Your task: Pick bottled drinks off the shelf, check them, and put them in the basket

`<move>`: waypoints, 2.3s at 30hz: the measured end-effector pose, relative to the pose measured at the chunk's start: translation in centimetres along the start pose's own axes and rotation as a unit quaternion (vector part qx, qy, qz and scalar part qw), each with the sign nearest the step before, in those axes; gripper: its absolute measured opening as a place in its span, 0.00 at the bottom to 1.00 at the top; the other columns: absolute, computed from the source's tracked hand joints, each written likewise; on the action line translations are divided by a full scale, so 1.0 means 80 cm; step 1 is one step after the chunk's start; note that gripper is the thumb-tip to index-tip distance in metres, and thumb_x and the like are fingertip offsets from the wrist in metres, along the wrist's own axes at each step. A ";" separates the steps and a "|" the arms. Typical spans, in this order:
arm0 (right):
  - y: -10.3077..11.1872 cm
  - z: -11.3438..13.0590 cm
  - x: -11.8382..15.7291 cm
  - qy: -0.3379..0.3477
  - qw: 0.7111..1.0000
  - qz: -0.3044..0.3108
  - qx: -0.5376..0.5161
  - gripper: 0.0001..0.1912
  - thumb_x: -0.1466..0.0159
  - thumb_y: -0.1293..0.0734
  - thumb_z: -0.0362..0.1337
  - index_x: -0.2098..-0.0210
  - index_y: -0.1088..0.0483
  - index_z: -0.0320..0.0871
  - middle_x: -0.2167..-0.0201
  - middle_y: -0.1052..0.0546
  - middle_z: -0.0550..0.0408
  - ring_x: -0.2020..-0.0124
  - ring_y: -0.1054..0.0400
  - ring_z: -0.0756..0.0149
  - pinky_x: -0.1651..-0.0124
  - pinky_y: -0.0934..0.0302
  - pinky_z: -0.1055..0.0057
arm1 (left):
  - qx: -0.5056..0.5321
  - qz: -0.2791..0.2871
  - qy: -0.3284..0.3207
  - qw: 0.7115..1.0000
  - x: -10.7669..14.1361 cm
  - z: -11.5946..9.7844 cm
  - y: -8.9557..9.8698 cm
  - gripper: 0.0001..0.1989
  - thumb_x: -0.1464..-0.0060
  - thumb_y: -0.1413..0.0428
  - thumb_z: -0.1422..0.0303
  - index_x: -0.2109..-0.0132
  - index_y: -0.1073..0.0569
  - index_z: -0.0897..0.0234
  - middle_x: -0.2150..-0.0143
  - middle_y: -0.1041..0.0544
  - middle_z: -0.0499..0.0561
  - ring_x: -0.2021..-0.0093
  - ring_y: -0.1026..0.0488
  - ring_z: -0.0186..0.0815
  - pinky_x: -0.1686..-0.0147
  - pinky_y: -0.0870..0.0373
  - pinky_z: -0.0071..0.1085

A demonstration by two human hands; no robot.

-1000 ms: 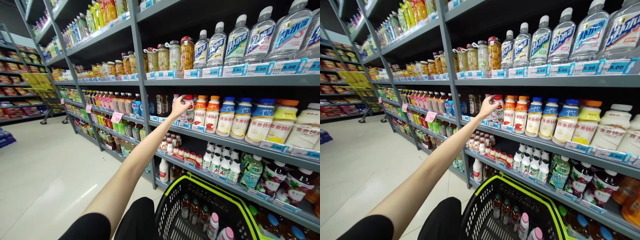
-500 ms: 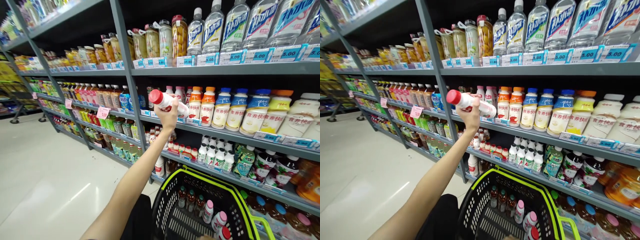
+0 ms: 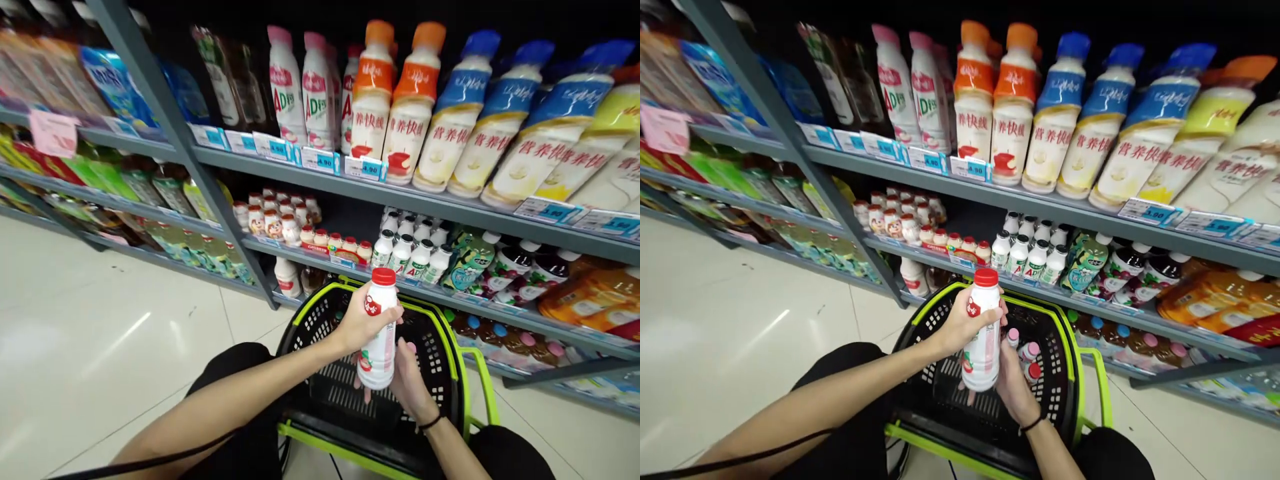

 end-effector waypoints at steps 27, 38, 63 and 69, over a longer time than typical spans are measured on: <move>-0.002 -0.018 0.014 -0.075 0.991 -0.097 -0.055 0.50 0.46 0.47 0.80 0.54 0.25 0.42 0.67 0.19 0.42 0.56 0.22 0.40 0.59 0.25 0.52 | -0.198 0.177 -0.088 0.960 0.022 -0.007 0.018 0.29 0.48 0.32 0.63 0.40 0.27 0.61 0.56 0.21 0.56 0.57 0.21 0.44 0.54 0.20 0.37; -0.006 -0.011 0.014 -0.050 0.986 -0.092 -0.128 0.41 0.49 0.36 0.78 0.65 0.25 0.45 0.70 0.18 0.46 0.57 0.21 0.41 0.55 0.23 0.50 | -0.215 0.198 -0.103 0.951 0.023 -0.001 0.018 0.32 0.45 0.33 0.62 0.36 0.31 0.63 0.58 0.22 0.55 0.60 0.22 0.42 0.56 0.21 0.36; -0.005 -0.008 0.014 0.012 0.978 -0.109 -0.178 0.34 0.46 0.28 0.72 0.66 0.19 0.46 0.75 0.19 0.51 0.58 0.20 0.44 0.54 0.22 0.52 | -0.209 0.226 -0.136 0.942 0.022 0.005 0.019 0.29 0.42 0.38 0.64 0.38 0.40 0.65 0.57 0.21 0.54 0.63 0.24 0.37 0.63 0.25 0.31; -0.006 -0.010 0.014 0.003 0.980 -0.099 -0.174 0.34 0.46 0.29 0.72 0.67 0.20 0.46 0.73 0.18 0.49 0.56 0.21 0.42 0.54 0.23 0.51 | -0.221 0.217 -0.127 0.942 0.023 0.007 0.020 0.30 0.42 0.37 0.61 0.38 0.40 0.65 0.57 0.21 0.54 0.62 0.23 0.38 0.63 0.25 0.31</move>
Point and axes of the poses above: each hand's wrist, its own x-axis away from the middle knuckle, its own y-axis out of the back of the hand, z = x × y, the point moved 5 cm from there along -x, towards the middle knuckle
